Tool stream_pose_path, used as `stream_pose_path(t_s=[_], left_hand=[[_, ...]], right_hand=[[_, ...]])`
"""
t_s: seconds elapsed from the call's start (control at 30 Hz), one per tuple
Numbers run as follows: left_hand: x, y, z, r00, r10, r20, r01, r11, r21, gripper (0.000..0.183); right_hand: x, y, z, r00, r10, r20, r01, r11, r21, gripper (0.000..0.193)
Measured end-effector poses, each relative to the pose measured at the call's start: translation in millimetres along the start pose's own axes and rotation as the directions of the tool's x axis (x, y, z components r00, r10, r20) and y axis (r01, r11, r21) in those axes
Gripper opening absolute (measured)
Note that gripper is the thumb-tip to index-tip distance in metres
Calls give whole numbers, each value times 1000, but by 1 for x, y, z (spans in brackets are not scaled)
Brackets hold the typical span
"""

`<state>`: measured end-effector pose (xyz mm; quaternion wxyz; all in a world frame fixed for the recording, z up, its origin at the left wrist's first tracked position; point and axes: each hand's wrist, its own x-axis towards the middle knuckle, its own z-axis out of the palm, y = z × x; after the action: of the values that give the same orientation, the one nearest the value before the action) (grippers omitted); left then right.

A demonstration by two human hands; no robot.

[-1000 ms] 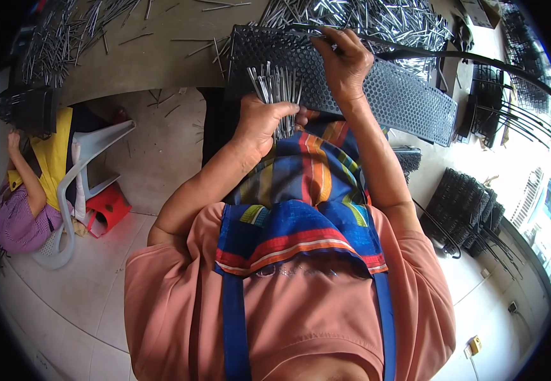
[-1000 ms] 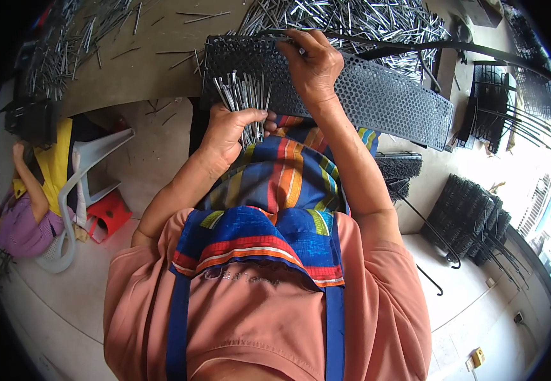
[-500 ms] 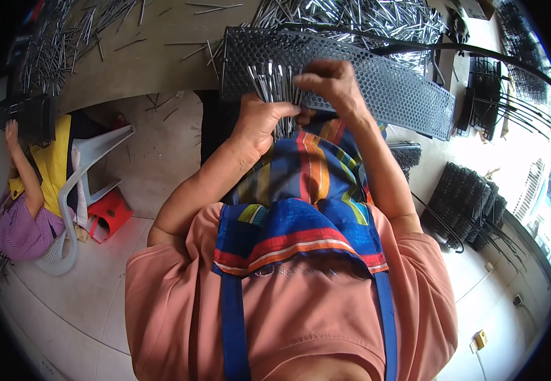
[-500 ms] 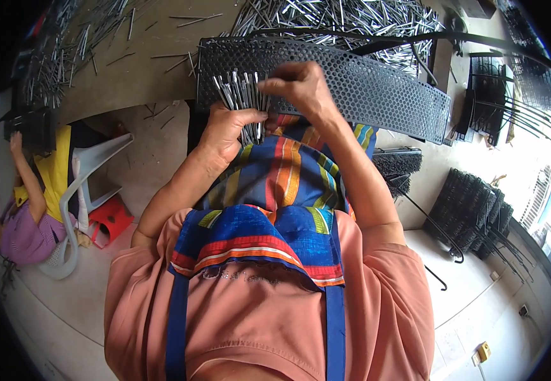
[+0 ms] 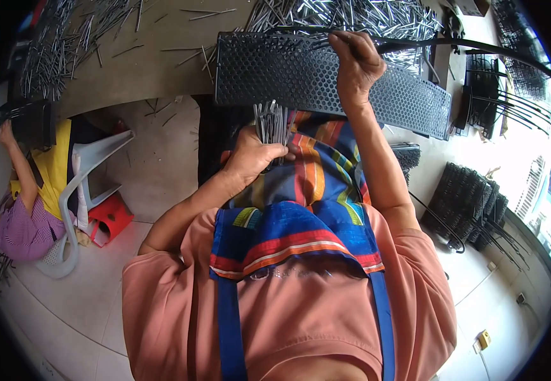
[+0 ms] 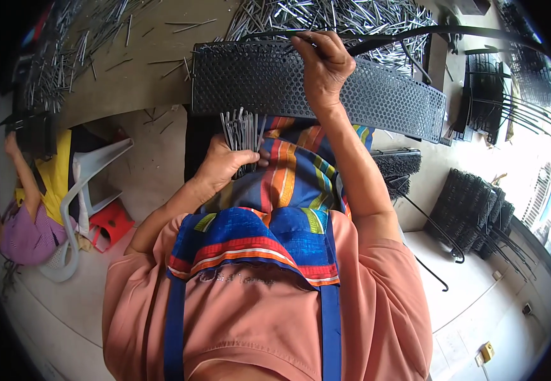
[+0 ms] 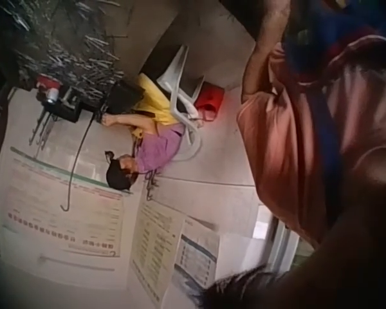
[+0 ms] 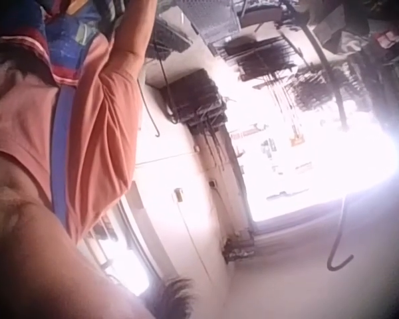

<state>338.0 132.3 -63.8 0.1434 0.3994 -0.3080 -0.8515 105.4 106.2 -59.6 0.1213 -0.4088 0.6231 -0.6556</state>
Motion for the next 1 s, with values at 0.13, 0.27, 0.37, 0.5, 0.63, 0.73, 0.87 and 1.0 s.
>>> stream_pose_path(t_s=[0.13, 0.27, 0.37, 0.5, 0.63, 0.73, 0.87, 1.0], left_hand=[[-2, 4, 0, 1000, -2, -22, 2, 1000, 24, 19], [3, 13, 5, 998, 37, -52, -38, 999, -11, 16], [11, 17, 7, 997, 62, -45, -62, 998, -6, 15], [23, 21, 8, 993, 47, -107, -43, 998, 40, 13], [29, 27, 14, 992, 82, -91, -80, 997, 19, 13], [32, 32, 17, 987, 61, -151, -69, 997, -44, 16], [36, 34, 16, 991, 35, -129, -47, 995, -92, 19], [36, 39, 25, 994, 80, -73, -88, 989, -117, 18]], right_hand=[[0, 6, 3, 998, 44, -40, -40, 996, 80, 8], [-6, 12, 5, 1000, 13, 13, -12, 999, -51, 7], [-14, 15, 11, 998, 56, 20, -53, 993, -106, 7], [-13, 14, 13, 995, -42, 95, 79, 898, -433, 12], [-9, 7, 13, 967, -89, 237, 220, 759, -612, 15], [-11, 11, 9, 968, -57, 244, 207, 731, -650, 16], [-18, -9, 1, 978, -12, 208, 138, 784, -605, 17], [-31, -24, -7, 693, 580, 429, -500, 815, -293, 13]])
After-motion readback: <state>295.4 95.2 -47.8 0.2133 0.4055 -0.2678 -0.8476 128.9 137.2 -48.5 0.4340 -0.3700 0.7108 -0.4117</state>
